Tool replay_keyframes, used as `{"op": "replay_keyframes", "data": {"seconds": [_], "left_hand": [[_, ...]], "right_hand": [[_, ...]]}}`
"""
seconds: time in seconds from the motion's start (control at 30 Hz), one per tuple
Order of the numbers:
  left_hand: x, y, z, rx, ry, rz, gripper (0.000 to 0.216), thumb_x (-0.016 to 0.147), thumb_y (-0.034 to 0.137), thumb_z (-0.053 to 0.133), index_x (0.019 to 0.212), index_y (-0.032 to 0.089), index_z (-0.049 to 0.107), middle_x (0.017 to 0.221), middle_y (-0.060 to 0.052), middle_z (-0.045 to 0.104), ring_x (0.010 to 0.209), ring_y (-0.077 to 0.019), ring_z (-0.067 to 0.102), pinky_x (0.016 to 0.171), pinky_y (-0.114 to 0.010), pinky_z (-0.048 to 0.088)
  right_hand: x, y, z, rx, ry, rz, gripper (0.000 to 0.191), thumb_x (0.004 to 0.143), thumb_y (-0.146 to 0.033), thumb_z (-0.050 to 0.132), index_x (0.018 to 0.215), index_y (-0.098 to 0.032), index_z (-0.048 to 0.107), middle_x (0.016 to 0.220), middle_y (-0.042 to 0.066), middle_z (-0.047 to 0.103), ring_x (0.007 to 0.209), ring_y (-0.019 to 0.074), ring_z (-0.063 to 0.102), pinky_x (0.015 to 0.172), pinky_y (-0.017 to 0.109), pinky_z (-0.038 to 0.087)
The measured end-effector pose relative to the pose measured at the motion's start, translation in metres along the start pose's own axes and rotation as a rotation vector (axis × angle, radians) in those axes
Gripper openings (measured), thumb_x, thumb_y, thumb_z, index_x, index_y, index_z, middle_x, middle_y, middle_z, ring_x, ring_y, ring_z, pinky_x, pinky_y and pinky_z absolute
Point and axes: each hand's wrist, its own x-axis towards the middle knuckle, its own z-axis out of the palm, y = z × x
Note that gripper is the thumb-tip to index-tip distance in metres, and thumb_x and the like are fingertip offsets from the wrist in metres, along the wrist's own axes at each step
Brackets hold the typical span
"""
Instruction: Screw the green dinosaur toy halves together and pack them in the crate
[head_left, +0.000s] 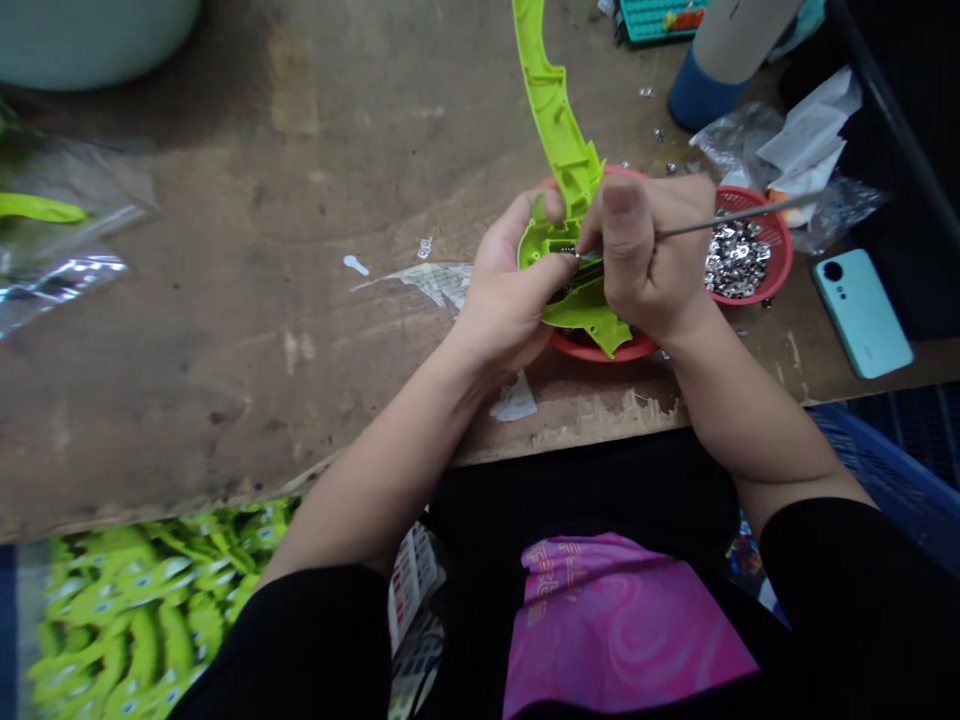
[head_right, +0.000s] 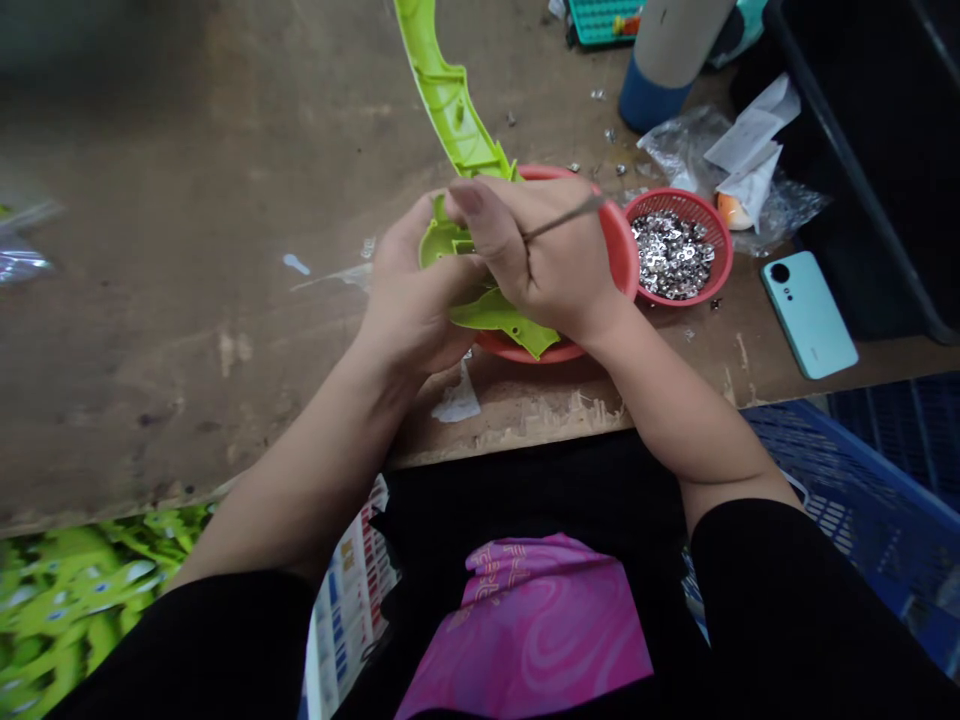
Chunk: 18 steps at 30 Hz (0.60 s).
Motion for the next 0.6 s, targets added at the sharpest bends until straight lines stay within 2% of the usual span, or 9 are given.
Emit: {"op": "replay_keyframes", "data": {"seconds": [0.1,0.17,0.23,0.33,0.43,0.5,0.53,0.6], "left_hand": [[0.001,-0.001,-0.002,-0.02,-0.035,0.011,0.034,0.083,0.029,0.08,0.103,0.028,0.053,0.097,0.001,0.067,0.095,-0.0231,0.074,0.09,-0.042,0.062],[0.002,-0.001,-0.002,-0.004,-0.044,0.032,0.036,0.084,0.03,0.083,0.101,0.028,0.051,0.105,0.0,0.07,0.109,-0.0272,0.076,0.098,-0.046,0.063],[0.002,-0.001,-0.001,0.048,-0.018,0.054,0.038,0.084,0.031,0.084,0.098,0.027,0.05,0.112,-0.001,0.071,0.12,-0.0299,0.074,0.104,-0.048,0.063],[0.001,-0.002,0.0,0.133,0.03,0.076,0.034,0.087,0.032,0.083,0.095,0.026,0.05,0.112,-0.002,0.071,0.124,-0.03,0.074,0.109,-0.047,0.062],[0.001,-0.001,-0.001,0.181,0.028,0.102,0.032,0.086,0.032,0.082,0.094,0.026,0.052,0.11,-0.002,0.071,0.125,-0.0295,0.074,0.113,-0.047,0.061],[0.001,0.0,-0.002,0.195,0.016,0.1,0.031,0.084,0.031,0.081,0.095,0.027,0.053,0.111,-0.002,0.073,0.13,-0.0306,0.072,0.115,-0.048,0.06],[0.001,0.001,-0.002,0.18,0.002,0.091,0.031,0.083,0.031,0.08,0.097,0.027,0.053,0.112,-0.003,0.073,0.131,-0.031,0.071,0.116,-0.049,0.06],[0.003,0.003,-0.002,0.076,-0.048,0.055,0.029,0.083,0.032,0.076,0.1,0.027,0.053,0.115,-0.004,0.073,0.127,-0.0315,0.072,0.113,-0.053,0.061]], "right_hand": [[-0.003,-0.002,-0.004,0.127,0.092,-0.063,0.05,0.115,-0.038,0.048,0.07,-0.03,0.068,0.075,0.004,0.07,0.081,0.021,0.073,0.092,0.035,0.058],[-0.005,-0.005,-0.007,0.271,0.162,-0.037,0.05,0.116,-0.034,0.047,0.071,-0.028,0.069,0.077,0.003,0.072,0.077,0.0184,0.073,0.088,0.034,0.058],[-0.006,-0.007,-0.008,0.32,0.169,-0.037,0.046,0.114,-0.033,0.048,0.075,-0.028,0.071,0.079,0.001,0.073,0.071,0.0168,0.07,0.084,0.033,0.058],[-0.003,-0.008,-0.004,0.216,0.085,-0.07,0.04,0.112,-0.039,0.053,0.079,-0.029,0.073,0.079,0.002,0.072,0.075,0.0198,0.071,0.09,0.036,0.061],[-0.002,-0.004,0.002,0.146,-0.034,0.053,0.043,0.11,-0.062,0.058,0.086,-0.031,0.077,0.087,0.006,0.075,0.095,0.027,0.077,0.1,0.041,0.061],[-0.002,0.0,0.004,0.184,-0.081,0.033,0.043,0.107,-0.069,0.065,0.089,-0.032,0.08,0.094,0.006,0.078,0.102,0.0277,0.077,0.104,0.04,0.061],[-0.001,0.001,0.003,0.231,-0.065,-0.015,0.04,0.107,-0.066,0.066,0.09,-0.033,0.081,0.094,0.005,0.079,0.098,0.0259,0.077,0.103,0.039,0.06],[0.002,0.002,-0.001,0.356,0.035,-0.073,0.036,0.111,-0.06,0.063,0.094,-0.035,0.082,0.09,0.002,0.076,0.082,0.0209,0.073,0.092,0.036,0.062]]}}
